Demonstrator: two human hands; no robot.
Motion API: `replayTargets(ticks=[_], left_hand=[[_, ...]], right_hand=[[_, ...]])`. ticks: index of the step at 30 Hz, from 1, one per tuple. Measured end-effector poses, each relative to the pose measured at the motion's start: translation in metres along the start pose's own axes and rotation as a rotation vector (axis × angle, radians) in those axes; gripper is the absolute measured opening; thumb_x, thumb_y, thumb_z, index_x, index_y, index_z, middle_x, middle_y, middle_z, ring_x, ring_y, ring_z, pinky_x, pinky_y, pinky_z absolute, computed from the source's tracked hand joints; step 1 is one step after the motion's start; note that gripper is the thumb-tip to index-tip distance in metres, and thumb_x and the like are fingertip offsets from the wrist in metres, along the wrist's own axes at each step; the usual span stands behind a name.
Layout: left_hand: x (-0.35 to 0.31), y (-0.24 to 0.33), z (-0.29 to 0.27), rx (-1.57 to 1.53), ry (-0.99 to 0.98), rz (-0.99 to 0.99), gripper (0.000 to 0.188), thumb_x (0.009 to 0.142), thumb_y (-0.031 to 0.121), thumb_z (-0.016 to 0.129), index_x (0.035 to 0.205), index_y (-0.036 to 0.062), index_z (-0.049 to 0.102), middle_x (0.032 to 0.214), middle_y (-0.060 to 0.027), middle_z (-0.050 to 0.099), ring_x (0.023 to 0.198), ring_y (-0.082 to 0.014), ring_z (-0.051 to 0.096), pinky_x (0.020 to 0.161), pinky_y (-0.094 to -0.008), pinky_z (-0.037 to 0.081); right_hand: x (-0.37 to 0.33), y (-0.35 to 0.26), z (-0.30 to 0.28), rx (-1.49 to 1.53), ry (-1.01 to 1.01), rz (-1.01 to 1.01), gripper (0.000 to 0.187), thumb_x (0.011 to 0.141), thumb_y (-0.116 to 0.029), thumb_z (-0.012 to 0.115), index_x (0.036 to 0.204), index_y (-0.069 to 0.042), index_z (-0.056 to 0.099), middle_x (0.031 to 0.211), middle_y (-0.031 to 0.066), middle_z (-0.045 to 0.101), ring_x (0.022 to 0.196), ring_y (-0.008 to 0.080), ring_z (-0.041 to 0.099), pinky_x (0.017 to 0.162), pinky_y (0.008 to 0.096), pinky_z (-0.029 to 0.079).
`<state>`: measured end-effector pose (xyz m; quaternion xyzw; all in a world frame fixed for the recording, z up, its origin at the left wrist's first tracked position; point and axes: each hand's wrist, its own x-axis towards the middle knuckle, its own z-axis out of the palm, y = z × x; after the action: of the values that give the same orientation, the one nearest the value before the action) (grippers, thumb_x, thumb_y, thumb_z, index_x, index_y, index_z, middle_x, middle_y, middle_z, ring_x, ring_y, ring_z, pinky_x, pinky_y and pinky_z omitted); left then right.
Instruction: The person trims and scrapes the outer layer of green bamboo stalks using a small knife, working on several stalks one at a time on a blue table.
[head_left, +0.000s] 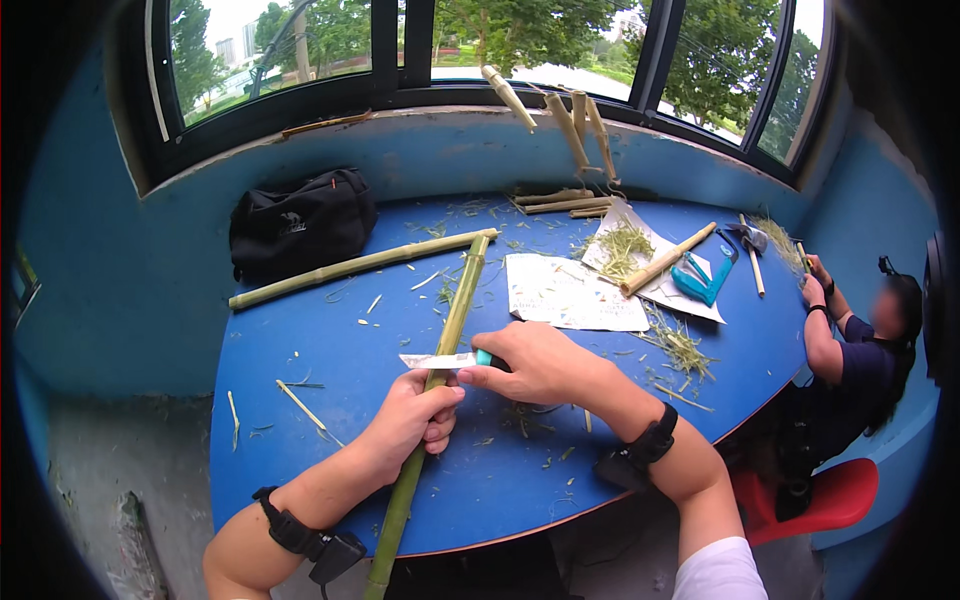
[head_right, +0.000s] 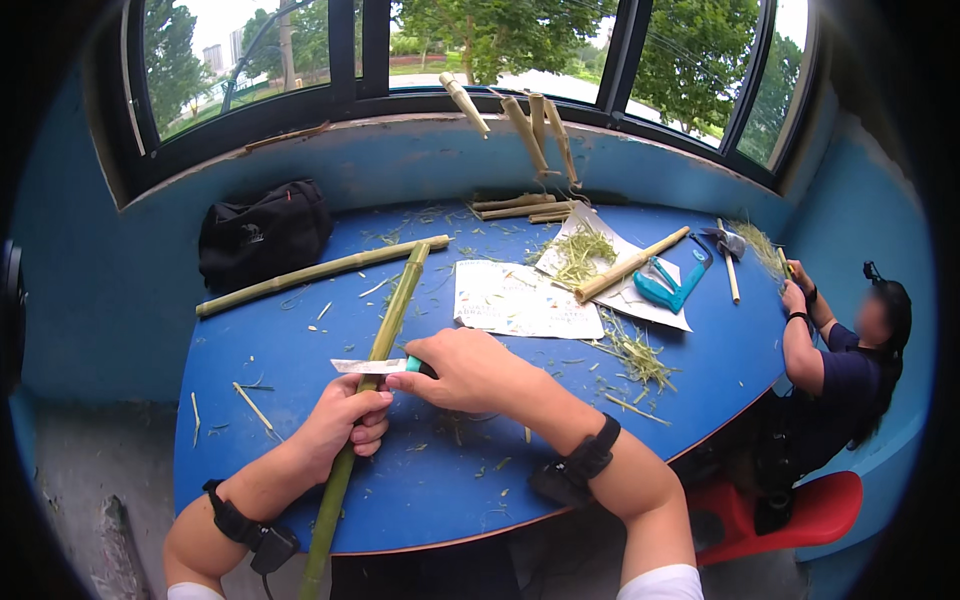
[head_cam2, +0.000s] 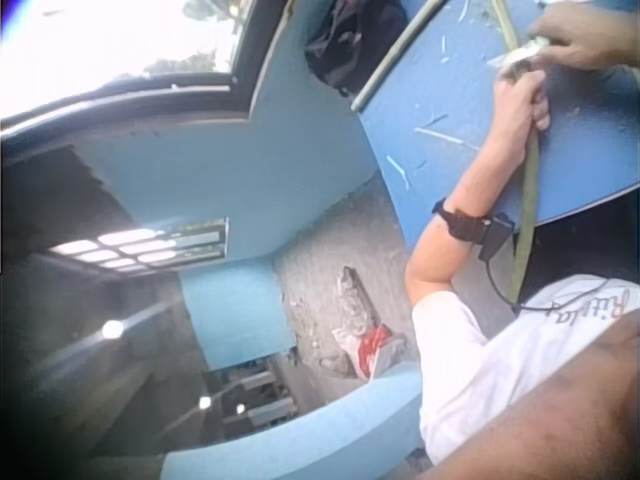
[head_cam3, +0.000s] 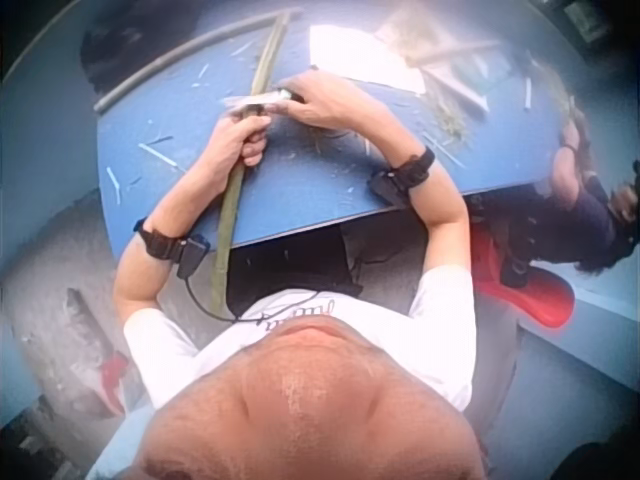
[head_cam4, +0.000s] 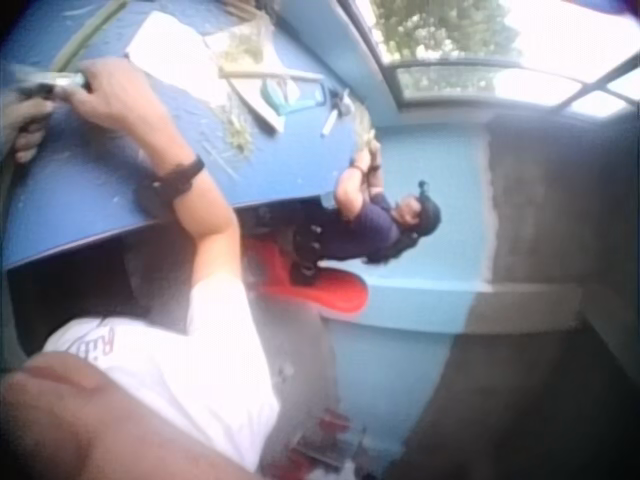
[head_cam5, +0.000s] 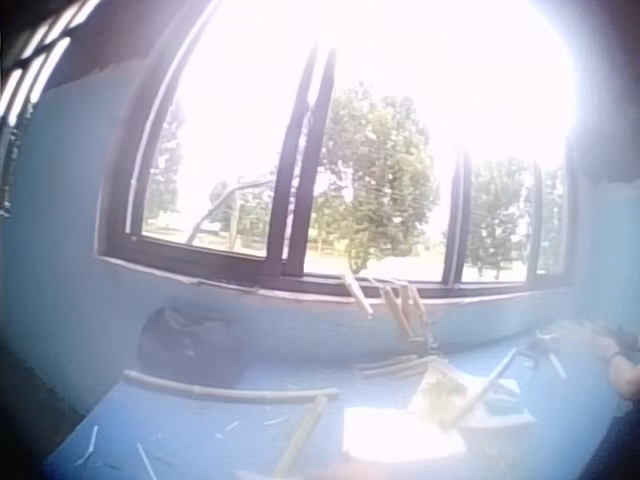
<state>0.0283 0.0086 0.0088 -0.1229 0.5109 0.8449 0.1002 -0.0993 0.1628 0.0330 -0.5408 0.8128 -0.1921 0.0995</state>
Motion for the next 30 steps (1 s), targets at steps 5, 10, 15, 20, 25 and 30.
replayTargets(ticks=[5, 10, 15, 20, 25, 30], left_hand=[[0.001, 0.001, -0.001, -0.024, 0.023, 0.001, 0.012, 0.089, 0.008, 0.057, 0.090, 0.0100, 0.046, 0.063, 0.0028, 0.040, 0.044, -0.0042, 0.036, 0.037, -0.0210, 0.030], [0.005, -0.001, 0.000, 0.010, -0.016, -0.007, 0.013, 0.089, 0.007, 0.058, 0.090, 0.0103, 0.045, 0.063, 0.0027, 0.040, 0.044, -0.0046, 0.036, 0.037, -0.0211, 0.030], [0.004, 0.000, -0.002, 0.002, -0.002, -0.003, 0.012, 0.089, 0.008, 0.058, 0.090, 0.0102, 0.046, 0.064, 0.0029, 0.039, 0.044, -0.0045, 0.036, 0.037, -0.0210, 0.030], [0.003, 0.000, -0.001, -0.027, 0.001, 0.012, 0.011, 0.090, 0.009, 0.057, 0.091, 0.0098, 0.046, 0.064, 0.0029, 0.040, 0.044, -0.0043, 0.036, 0.038, -0.0207, 0.031], [0.000, 0.002, 0.001, -0.038, 0.029, -0.001, 0.010, 0.091, 0.010, 0.056, 0.092, 0.0091, 0.047, 0.064, 0.0030, 0.040, 0.044, -0.0043, 0.036, 0.038, -0.0206, 0.031], [0.002, -0.001, 0.002, -0.021, 0.028, 0.006, 0.010, 0.091, 0.010, 0.056, 0.092, 0.0091, 0.046, 0.064, 0.0031, 0.040, 0.044, -0.0043, 0.036, 0.038, -0.0206, 0.030]], right_hand=[[0.006, 0.012, 0.004, -0.073, 0.170, 0.144, 0.046, 0.092, -0.046, 0.053, 0.085, -0.001, 0.060, 0.068, 0.0216, 0.059, 0.068, 0.0423, 0.058, 0.063, 0.0492, 0.044], [0.006, 0.055, -0.010, -0.085, 0.326, 0.358, 0.056, 0.091, -0.052, 0.049, 0.080, 0.001, 0.063, 0.073, 0.0221, 0.063, 0.074, 0.0411, 0.062, 0.069, 0.0485, 0.047], [0.010, 0.046, -0.005, -0.042, 0.234, 0.261, 0.057, 0.093, -0.053, 0.047, 0.083, 0.001, 0.062, 0.076, 0.0228, 0.064, 0.076, 0.0415, 0.062, 0.070, 0.0490, 0.047], [0.006, 0.020, -0.003, -0.029, 0.078, 0.132, 0.054, 0.093, -0.051, 0.048, 0.084, 0.001, 0.060, 0.072, 0.0220, 0.062, 0.072, 0.0408, 0.061, 0.067, 0.0482, 0.046], [0.002, 0.007, -0.006, -0.023, -0.015, 0.081, 0.053, 0.092, -0.050, 0.050, 0.083, 0.001, 0.061, 0.070, 0.0220, 0.061, 0.072, 0.0405, 0.061, 0.066, 0.0477, 0.047], [0.000, 0.004, -0.006, -0.012, -0.047, 0.071, 0.053, 0.091, -0.050, 0.052, 0.080, 0.001, 0.062, 0.066, 0.0216, 0.060, 0.069, 0.0401, 0.061, 0.065, 0.0474, 0.047]])
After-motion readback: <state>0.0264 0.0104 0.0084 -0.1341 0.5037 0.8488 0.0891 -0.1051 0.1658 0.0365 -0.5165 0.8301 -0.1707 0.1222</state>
